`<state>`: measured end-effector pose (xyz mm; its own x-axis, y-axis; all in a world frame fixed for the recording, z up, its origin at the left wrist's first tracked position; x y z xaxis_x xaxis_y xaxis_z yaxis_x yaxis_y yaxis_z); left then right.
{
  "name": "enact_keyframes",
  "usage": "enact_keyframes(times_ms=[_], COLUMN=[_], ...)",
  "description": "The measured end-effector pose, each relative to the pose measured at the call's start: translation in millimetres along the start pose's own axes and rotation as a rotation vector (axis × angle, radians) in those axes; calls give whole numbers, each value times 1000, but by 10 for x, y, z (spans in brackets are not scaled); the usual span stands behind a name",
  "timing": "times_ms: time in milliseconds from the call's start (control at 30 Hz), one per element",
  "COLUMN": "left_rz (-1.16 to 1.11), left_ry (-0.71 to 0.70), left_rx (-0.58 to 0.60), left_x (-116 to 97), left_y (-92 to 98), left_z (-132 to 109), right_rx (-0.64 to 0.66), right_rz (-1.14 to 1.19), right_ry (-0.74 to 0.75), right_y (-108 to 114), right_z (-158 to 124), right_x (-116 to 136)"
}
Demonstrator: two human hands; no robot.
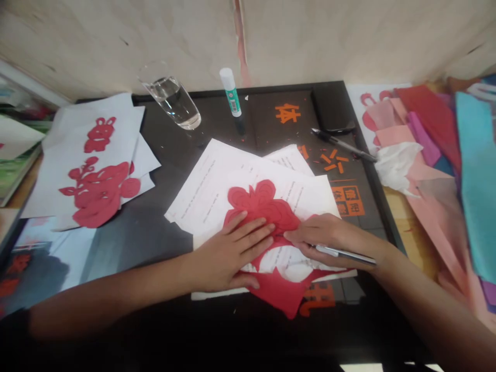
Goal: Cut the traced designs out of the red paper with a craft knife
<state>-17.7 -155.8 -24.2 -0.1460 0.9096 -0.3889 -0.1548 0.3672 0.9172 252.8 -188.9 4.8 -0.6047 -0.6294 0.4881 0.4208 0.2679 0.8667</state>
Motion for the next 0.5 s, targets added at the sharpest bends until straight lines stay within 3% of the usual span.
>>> enact_keyframes(times_ms=[200,500], left_rz=[-52,-55], left_ry=[31,39], left_rx=[-3,-9], left_x=[26,20], left_y=[-93,-65], left_z=[5,10], right_rx=[-80,-42], right_rz=[-79,-126], right_ry=[29,82], right_y=[-32,-10], right_z=[-23,-83], right_x=[56,50])
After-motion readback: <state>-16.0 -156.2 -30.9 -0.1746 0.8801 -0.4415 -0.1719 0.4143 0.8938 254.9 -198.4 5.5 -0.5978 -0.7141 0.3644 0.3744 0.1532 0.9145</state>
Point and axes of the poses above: each hand's wrist, its own z-axis towards the middle knuckle, its own y-axis out of the back of the hand, x = y × z, the point moved 1 cm from there along z, towards the middle knuckle, and after that the axes turned 9 degrees about -z, right-handed, at the moved point
